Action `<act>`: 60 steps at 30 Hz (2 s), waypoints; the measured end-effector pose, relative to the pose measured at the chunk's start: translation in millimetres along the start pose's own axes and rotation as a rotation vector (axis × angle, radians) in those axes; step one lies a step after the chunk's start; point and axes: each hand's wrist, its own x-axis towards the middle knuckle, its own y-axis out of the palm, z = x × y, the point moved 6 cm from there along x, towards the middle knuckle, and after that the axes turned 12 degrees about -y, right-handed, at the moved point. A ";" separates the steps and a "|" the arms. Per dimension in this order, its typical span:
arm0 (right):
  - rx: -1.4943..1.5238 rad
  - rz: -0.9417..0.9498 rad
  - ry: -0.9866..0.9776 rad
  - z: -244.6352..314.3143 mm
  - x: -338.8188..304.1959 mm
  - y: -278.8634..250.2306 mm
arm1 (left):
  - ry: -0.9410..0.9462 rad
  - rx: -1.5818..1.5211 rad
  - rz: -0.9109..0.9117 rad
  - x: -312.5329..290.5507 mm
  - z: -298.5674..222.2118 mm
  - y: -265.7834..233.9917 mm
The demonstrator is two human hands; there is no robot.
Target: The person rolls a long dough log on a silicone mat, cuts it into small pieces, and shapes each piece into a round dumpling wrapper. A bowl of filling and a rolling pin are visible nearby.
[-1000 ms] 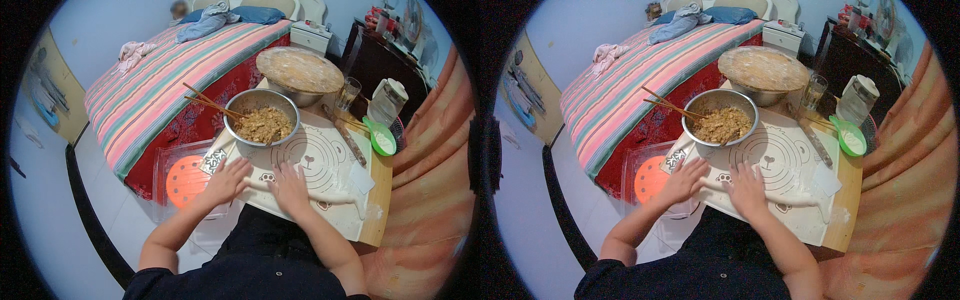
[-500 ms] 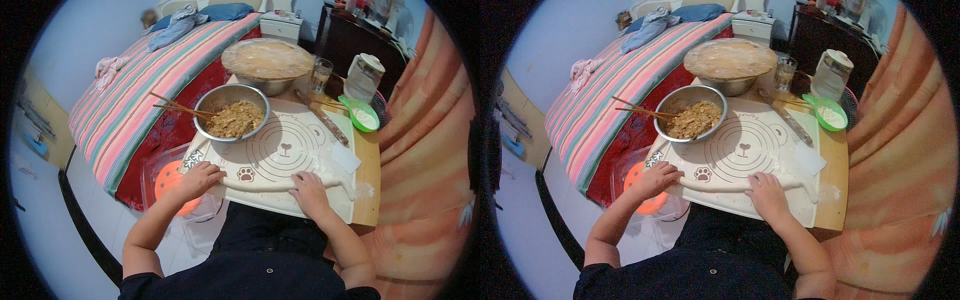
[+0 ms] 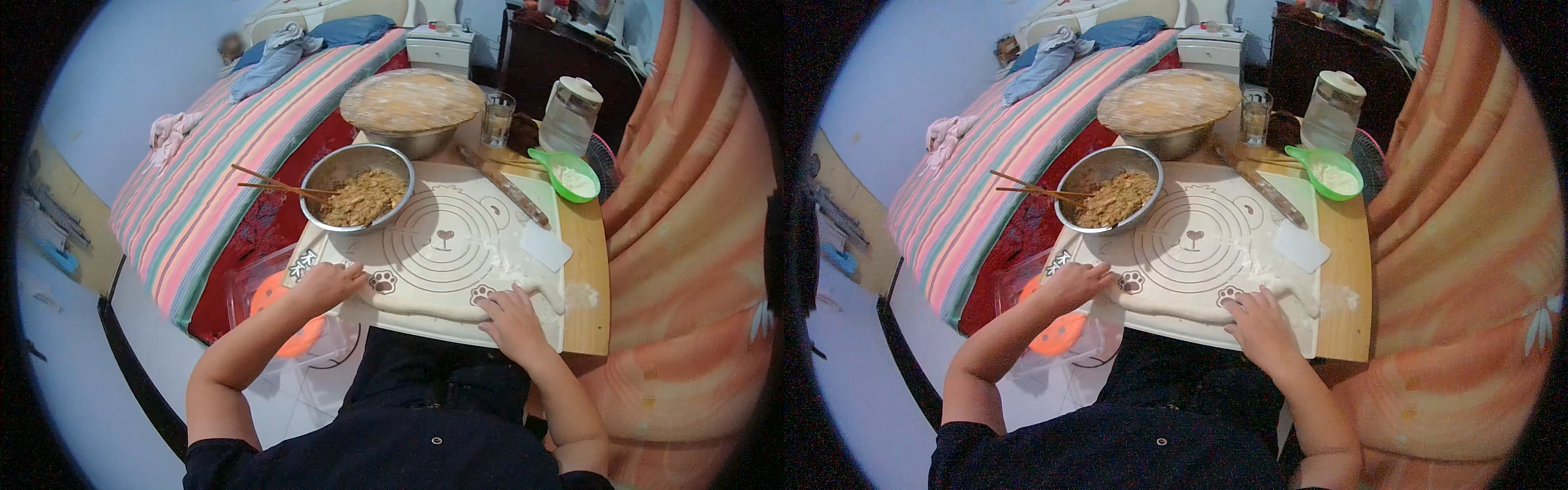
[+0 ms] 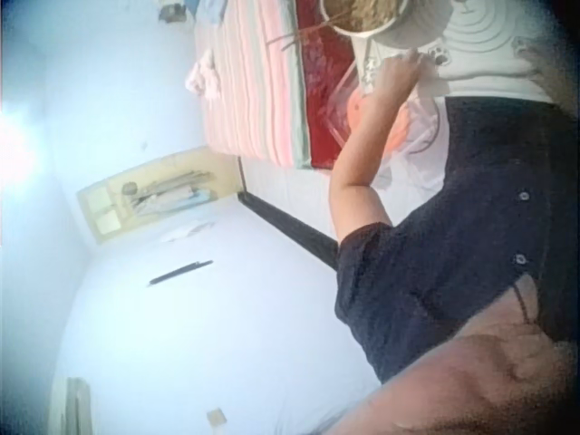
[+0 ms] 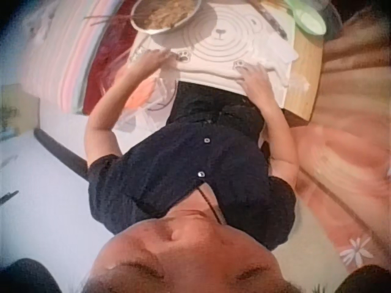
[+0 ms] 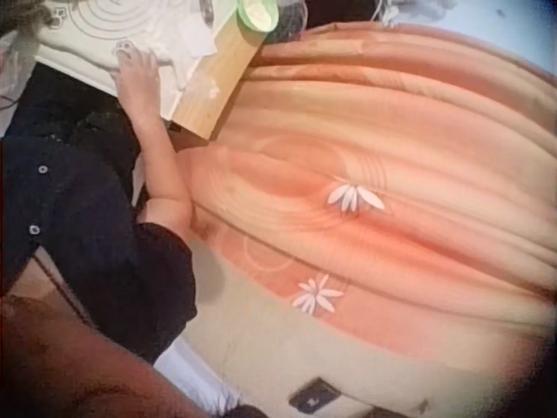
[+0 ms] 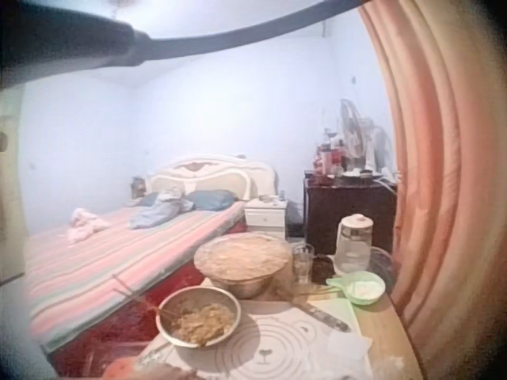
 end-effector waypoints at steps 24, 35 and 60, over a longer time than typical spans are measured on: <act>-0.094 -0.179 -0.046 11.7 25.5 6.8 | 0.142 -0.421 -0.385 14.4 -7.5 5.7; 0.068 -0.049 0.176 -45.0 1.8 1.6 | 0.085 -0.654 -0.324 78.0 -94.2 -13.3; -0.062 0.140 0.184 -15.8 4.5 39.3 | 0.084 -0.412 -0.286 56.1 -149.0 -23.6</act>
